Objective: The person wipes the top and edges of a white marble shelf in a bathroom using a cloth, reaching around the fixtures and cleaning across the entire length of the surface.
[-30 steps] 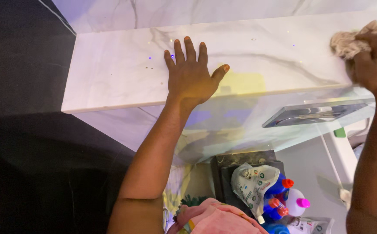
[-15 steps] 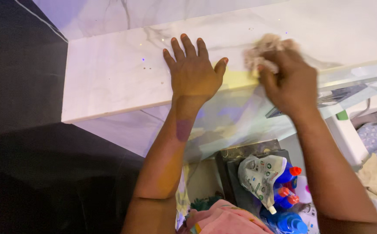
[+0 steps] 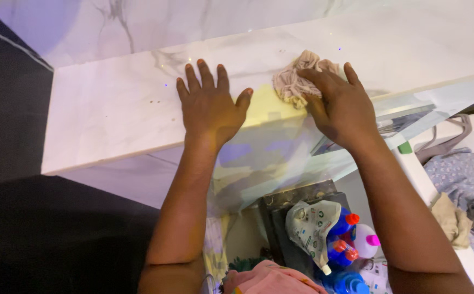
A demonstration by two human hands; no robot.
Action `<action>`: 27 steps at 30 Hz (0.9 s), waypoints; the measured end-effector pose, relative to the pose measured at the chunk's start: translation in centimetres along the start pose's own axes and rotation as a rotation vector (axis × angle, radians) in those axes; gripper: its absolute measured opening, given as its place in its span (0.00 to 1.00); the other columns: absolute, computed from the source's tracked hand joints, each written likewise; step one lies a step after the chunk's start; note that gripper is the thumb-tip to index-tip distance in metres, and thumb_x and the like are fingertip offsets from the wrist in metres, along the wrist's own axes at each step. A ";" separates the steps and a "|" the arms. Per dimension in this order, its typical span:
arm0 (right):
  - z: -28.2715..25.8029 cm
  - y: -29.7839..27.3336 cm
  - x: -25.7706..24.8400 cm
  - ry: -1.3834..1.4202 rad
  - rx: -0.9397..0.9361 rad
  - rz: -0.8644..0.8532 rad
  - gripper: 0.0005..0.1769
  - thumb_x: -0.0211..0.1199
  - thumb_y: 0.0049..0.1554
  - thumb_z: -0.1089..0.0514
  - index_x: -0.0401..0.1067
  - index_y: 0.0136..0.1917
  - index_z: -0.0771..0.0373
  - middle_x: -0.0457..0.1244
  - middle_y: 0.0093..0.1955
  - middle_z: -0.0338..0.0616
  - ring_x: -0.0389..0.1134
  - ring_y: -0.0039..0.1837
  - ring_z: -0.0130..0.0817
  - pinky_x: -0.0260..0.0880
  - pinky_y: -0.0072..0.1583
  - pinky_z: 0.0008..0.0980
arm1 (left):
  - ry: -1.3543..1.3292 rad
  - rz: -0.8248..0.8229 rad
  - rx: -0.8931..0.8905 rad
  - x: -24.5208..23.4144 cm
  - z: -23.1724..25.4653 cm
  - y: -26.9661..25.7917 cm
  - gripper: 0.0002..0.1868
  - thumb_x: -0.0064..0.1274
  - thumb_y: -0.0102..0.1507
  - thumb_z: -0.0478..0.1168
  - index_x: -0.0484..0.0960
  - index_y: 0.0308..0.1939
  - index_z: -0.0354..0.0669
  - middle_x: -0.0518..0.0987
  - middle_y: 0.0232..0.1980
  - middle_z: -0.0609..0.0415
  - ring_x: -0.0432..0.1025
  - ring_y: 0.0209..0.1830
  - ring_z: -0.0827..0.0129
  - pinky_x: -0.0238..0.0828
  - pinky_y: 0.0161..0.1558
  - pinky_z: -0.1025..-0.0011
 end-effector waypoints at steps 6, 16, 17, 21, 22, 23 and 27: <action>4.1 0.9 -0.5 -0.109 -0.021 0.058 0.27 0.59 0.64 0.57 0.66 0.76 0.51 0.70 0.61 0.46 0.69 0.67 0.46 0.32 0.81 0.58 | -0.043 -0.021 0.128 1.9 7.2 0.9 0.40 0.32 0.69 0.65 0.64 0.73 0.38 0.49 0.80 0.30 0.39 0.81 0.36 0.30 0.74 0.38; 13.7 0.0 -3.8 -0.116 0.339 -0.074 0.28 0.55 0.67 0.55 0.64 0.79 0.47 0.72 0.47 0.46 0.72 0.55 0.37 0.22 0.86 0.53 | -0.137 0.004 0.239 2.7 12.7 1.8 0.41 0.37 0.68 0.66 0.67 0.71 0.38 0.57 0.76 0.28 0.46 0.79 0.34 0.36 0.75 0.40; 14.9 -0.4 -4.1 -0.114 0.354 -0.059 0.28 0.55 0.67 0.55 0.64 0.80 0.47 0.71 0.47 0.46 0.72 0.56 0.37 0.22 0.86 0.53 | -0.142 0.020 0.253 2.6 12.7 1.8 0.40 0.38 0.68 0.66 0.67 0.71 0.37 0.58 0.76 0.27 0.47 0.79 0.33 0.37 0.74 0.40; 21.1 -1.2 -5.5 -0.150 0.462 -0.039 0.28 0.55 0.68 0.54 0.64 0.81 0.47 0.71 0.46 0.49 0.71 0.60 0.39 0.22 0.86 0.52 | -0.155 0.073 0.278 2.3 12.6 1.6 0.39 0.41 0.68 0.65 0.71 0.69 0.35 0.61 0.74 0.26 0.51 0.77 0.31 0.42 0.74 0.39; 22.8 -1.3 -5.9 -0.164 0.474 -0.025 0.28 0.55 0.69 0.54 0.64 0.81 0.48 0.71 0.48 0.49 0.71 0.61 0.40 0.21 0.84 0.53 | -0.160 0.087 0.280 2.2 12.6 1.5 0.39 0.42 0.67 0.65 0.72 0.69 0.35 0.62 0.74 0.25 0.51 0.77 0.31 0.43 0.74 0.39; 24.3 -1.4 -6.5 -0.178 0.486 -0.012 0.28 0.55 0.69 0.54 0.64 0.81 0.49 0.71 0.50 0.49 0.70 0.62 0.42 0.21 0.82 0.54 | -0.165 0.101 0.282 2.1 12.7 1.5 0.39 0.42 0.67 0.64 0.73 0.68 0.35 0.63 0.73 0.25 0.52 0.76 0.31 0.44 0.74 0.39; 27.7 -0.4 -7.6 -0.235 0.549 0.062 0.25 0.55 0.69 0.55 0.64 0.78 0.54 0.71 0.52 0.54 0.70 0.62 0.47 0.33 0.81 0.55 | -0.137 0.096 0.258 1.9 12.9 1.5 0.37 0.44 0.66 0.62 0.73 0.68 0.35 0.64 0.73 0.26 0.54 0.76 0.33 0.45 0.74 0.40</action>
Point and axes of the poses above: each hand's wrist, its own y-axis towards the middle knuckle, its own x-axis out of the palm, z = x × y, the point moved 3 cm from there along y, towards the middle knuckle
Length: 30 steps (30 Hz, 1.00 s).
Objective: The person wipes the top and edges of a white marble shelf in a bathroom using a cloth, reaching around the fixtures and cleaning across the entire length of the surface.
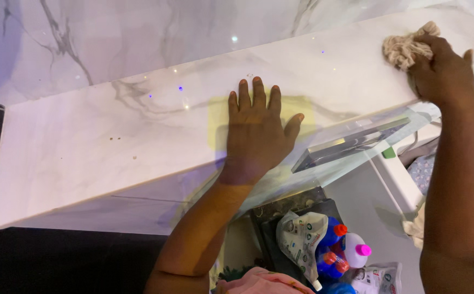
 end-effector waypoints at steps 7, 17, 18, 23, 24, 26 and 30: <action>-9.0 -2.4 0.8 0.077 -0.095 -0.074 0.25 0.58 0.65 0.56 0.68 0.75 0.54 0.68 0.58 0.56 0.71 0.57 0.50 0.66 0.62 0.51 | 0.029 -0.065 -0.044 0.0 0.5 0.6 0.37 0.42 0.66 0.60 0.71 0.68 0.35 0.62 0.73 0.26 0.53 0.75 0.32 0.45 0.72 0.42; -12.0 -1.4 0.9 0.040 -0.300 -0.241 0.32 0.55 0.62 0.56 0.61 0.79 0.48 0.71 0.44 0.51 0.72 0.54 0.48 0.32 0.85 0.49 | -0.011 -0.088 -0.026 0.2 0.0 0.4 0.39 0.42 0.66 0.64 0.71 0.69 0.35 0.61 0.73 0.25 0.52 0.76 0.33 0.43 0.73 0.42; -11.0 -0.5 1.1 0.037 -0.279 -0.241 0.32 0.54 0.63 0.55 0.60 0.80 0.50 0.71 0.44 0.52 0.71 0.57 0.48 0.30 0.85 0.49 | -0.020 -0.079 -0.020 0.1 0.0 0.4 0.39 0.42 0.67 0.64 0.71 0.69 0.35 0.61 0.73 0.25 0.52 0.76 0.32 0.43 0.73 0.42; -5.8 4.4 2.4 -0.001 -0.231 -0.218 0.32 0.52 0.66 0.51 0.57 0.82 0.53 0.70 0.54 0.58 0.66 0.70 0.50 0.26 0.83 0.52 | -0.039 -0.051 -0.015 -0.1 0.0 0.4 0.40 0.42 0.66 0.65 0.71 0.69 0.35 0.61 0.74 0.26 0.52 0.77 0.33 0.43 0.74 0.44; -4.5 5.4 2.8 -0.013 -0.237 -0.211 0.32 0.52 0.67 0.51 0.57 0.83 0.53 0.69 0.57 0.59 0.65 0.70 0.51 0.25 0.82 0.54 | -0.041 -0.060 -0.013 -0.2 -0.1 0.4 0.40 0.41 0.66 0.65 0.71 0.69 0.35 0.61 0.74 0.26 0.52 0.77 0.33 0.43 0.74 0.44; -1.8 7.5 3.6 -0.035 -0.248 -0.197 0.33 0.52 0.67 0.51 0.56 0.83 0.54 0.67 0.63 0.60 0.63 0.72 0.54 0.24 0.81 0.58 | -0.042 -0.079 -0.007 -0.3 -0.2 0.4 0.40 0.41 0.67 0.65 0.71 0.69 0.35 0.61 0.74 0.26 0.52 0.77 0.33 0.44 0.73 0.44; 3.7 11.1 5.2 -0.121 -0.208 -0.148 0.33 0.51 0.70 0.48 0.55 0.85 0.54 0.64 0.70 0.57 0.62 0.70 0.60 0.22 0.79 0.61 | -0.029 -0.052 0.020 -0.4 -0.2 0.5 0.40 0.42 0.67 0.65 0.71 0.68 0.33 0.62 0.73 0.25 0.52 0.76 0.32 0.45 0.72 0.43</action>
Point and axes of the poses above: each hand's wrist, its own y-axis towards the middle knuckle, its own x-axis out of the palm, z = x × y, the point moved 3 cm from there along y, towards the middle knuckle
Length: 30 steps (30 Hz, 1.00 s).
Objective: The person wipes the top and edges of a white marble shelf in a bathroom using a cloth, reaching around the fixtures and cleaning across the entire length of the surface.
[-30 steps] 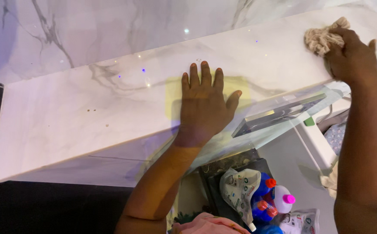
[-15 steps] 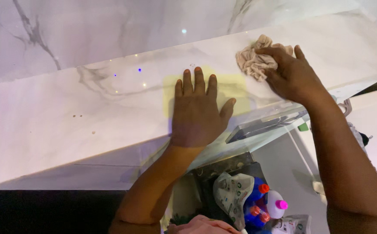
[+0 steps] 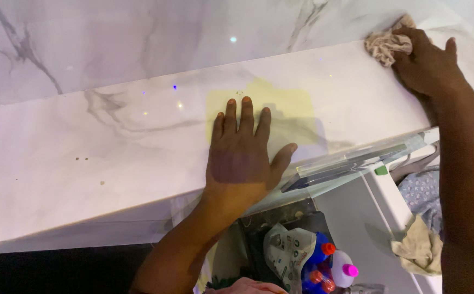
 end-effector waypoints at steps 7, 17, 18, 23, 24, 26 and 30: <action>3.5 1.5 -0.5 -0.037 0.198 -0.023 0.31 0.51 0.71 0.47 0.56 0.85 0.51 0.70 0.60 0.56 0.66 0.70 0.56 0.23 0.80 0.63 | 0.007 -0.003 0.004 -0.5 0.1 -0.1 0.40 0.42 0.67 0.64 0.71 0.68 0.33 0.63 0.73 0.26 0.53 0.76 0.33 0.46 0.73 0.44; 4.9 0.6 -1.4 -0.020 0.298 0.164 0.24 0.55 0.71 0.53 0.64 0.77 0.60 0.70 0.55 0.61 0.72 0.54 0.57 0.55 0.66 0.62 | -0.008 -0.066 -0.019 -0.4 0.0 0.2 0.41 0.42 0.66 0.65 0.69 0.69 0.33 0.60 0.73 0.26 0.50 0.77 0.32 0.42 0.73 0.46; 5.5 0.9 -1.0 0.002 0.272 0.181 0.23 0.55 0.71 0.54 0.64 0.76 0.61 0.69 0.56 0.61 0.72 0.54 0.56 0.58 0.64 0.60 | 0.001 -0.069 -0.022 -0.4 0.1 0.3 0.41 0.42 0.66 0.65 0.69 0.69 0.34 0.60 0.73 0.26 0.50 0.77 0.33 0.42 0.73 0.46; 10.5 2.1 1.3 0.104 0.141 0.302 0.18 0.55 0.72 0.58 0.65 0.72 0.67 0.69 0.57 0.64 0.73 0.52 0.53 0.71 0.54 0.51 | 0.046 -0.064 -0.035 -0.3 0.2 0.2 0.41 0.41 0.65 0.66 0.69 0.70 0.37 0.61 0.74 0.29 0.50 0.77 0.37 0.42 0.74 0.49; 11.6 2.2 1.7 0.141 0.150 0.315 0.18 0.55 0.72 0.59 0.66 0.72 0.69 0.69 0.57 0.64 0.74 0.52 0.52 0.73 0.52 0.49 | 0.052 -0.059 -0.034 -0.3 0.2 0.1 0.41 0.41 0.66 0.66 0.69 0.70 0.38 0.61 0.74 0.29 0.50 0.77 0.37 0.42 0.74 0.49; 13.6 2.2 2.6 0.234 0.175 0.314 0.18 0.55 0.73 0.60 0.65 0.72 0.70 0.68 0.58 0.65 0.74 0.51 0.51 0.76 0.49 0.47 | 0.062 -0.048 -0.031 -0.2 0.2 0.0 0.40 0.41 0.66 0.67 0.70 0.70 0.39 0.61 0.75 0.30 0.51 0.78 0.38 0.42 0.75 0.49; 17.4 1.8 3.1 0.121 0.038 0.363 0.13 0.57 0.73 0.61 0.65 0.66 0.72 0.69 0.58 0.66 0.74 0.58 0.53 0.76 0.57 0.47 | 0.054 -0.011 -0.031 0.0 0.1 0.0 0.40 0.41 0.65 0.67 0.71 0.69 0.39 0.62 0.74 0.31 0.52 0.77 0.38 0.42 0.73 0.49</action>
Point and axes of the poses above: each hand's wrist, its own y-axis towards the middle knuckle, its own x-axis out of the palm, z = x × y, the point moved 3 cm from there along y, towards the middle knuckle
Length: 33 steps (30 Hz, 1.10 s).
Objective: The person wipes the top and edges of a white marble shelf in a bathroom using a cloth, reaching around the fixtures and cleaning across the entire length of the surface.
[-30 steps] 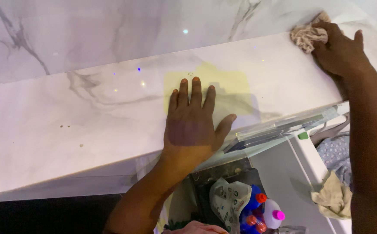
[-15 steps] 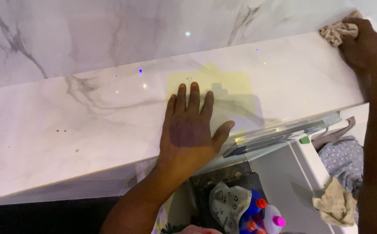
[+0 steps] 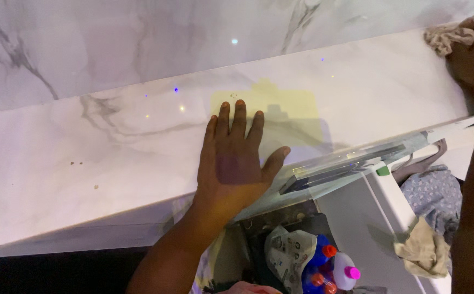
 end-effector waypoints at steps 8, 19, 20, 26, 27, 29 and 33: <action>2.1 -3.0 -3.2 -0.062 0.156 -0.116 0.19 0.58 0.75 0.58 0.62 0.70 0.77 0.68 0.55 0.68 0.73 0.55 0.55 0.75 0.57 0.50 | -0.067 0.034 0.020 -0.3 -0.1 -0.3 0.38 0.46 0.66 0.65 0.76 0.67 0.37 0.65 0.72 0.27 0.54 0.76 0.34 0.46 0.73 0.46; -6.0 -10.2 -9.9 -0.088 0.249 -0.016 0.23 0.59 0.72 0.55 0.61 0.74 0.69 0.68 0.49 0.64 0.72 0.45 0.50 0.74 0.43 0.47 | -0.032 0.022 0.016 -0.2 0.2 -0.1 0.38 0.44 0.66 0.65 0.74 0.67 0.37 0.64 0.72 0.27 0.54 0.75 0.34 0.46 0.72 0.44; -6.4 -11.0 -10.3 -0.106 0.213 0.005 0.23 0.60 0.71 0.55 0.62 0.73 0.68 0.68 0.50 0.65 0.72 0.46 0.51 0.75 0.45 0.49 | -0.023 0.018 0.012 -0.1 0.3 -0.1 0.38 0.44 0.66 0.64 0.74 0.67 0.37 0.64 0.72 0.28 0.53 0.75 0.34 0.45 0.71 0.44; -7.3 -14.3 -9.5 0.135 0.125 0.159 0.17 0.55 0.74 0.55 0.65 0.71 0.67 0.67 0.66 0.62 0.70 0.68 0.51 0.49 0.79 0.53 | 0.089 0.042 0.008 0.3 0.8 -0.3 0.36 0.42 0.67 0.63 0.74 0.68 0.39 0.65 0.73 0.30 0.55 0.76 0.37 0.46 0.73 0.46; -7.8 -14.6 -9.2 0.176 0.128 0.176 0.16 0.53 0.75 0.55 0.65 0.71 0.66 0.66 0.67 0.62 0.70 0.70 0.51 0.44 0.82 0.53 | 0.093 0.037 0.010 0.3 0.9 -0.3 0.36 0.42 0.67 0.63 0.74 0.68 0.38 0.65 0.73 0.29 0.55 0.75 0.36 0.46 0.73 0.46; -9.1 -15.2 -8.7 0.255 0.133 0.209 0.16 0.49 0.75 0.56 0.65 0.72 0.65 0.66 0.69 0.62 0.68 0.73 0.51 0.35 0.86 0.52 | 0.100 0.026 0.013 0.4 0.9 -0.2 0.37 0.42 0.67 0.62 0.74 0.68 0.37 0.65 0.73 0.28 0.55 0.75 0.36 0.47 0.72 0.45; -13.7 -16.2 -8.1 0.182 -0.037 0.298 0.12 0.50 0.75 0.61 0.68 0.67 0.68 0.67 0.65 0.61 0.59 0.77 0.59 0.25 0.81 0.54 | 0.100 0.048 0.019 0.4 1.0 -0.2 0.36 0.43 0.66 0.62 0.75 0.67 0.37 0.65 0.72 0.28 0.56 0.74 0.34 0.49 0.71 0.44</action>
Point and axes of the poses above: each hand's wrist, its own y-axis towards the middle knuckle, its own x-axis out of the palm, z = x × y, the point moved 3 cm from there along y, towards the middle knuckle
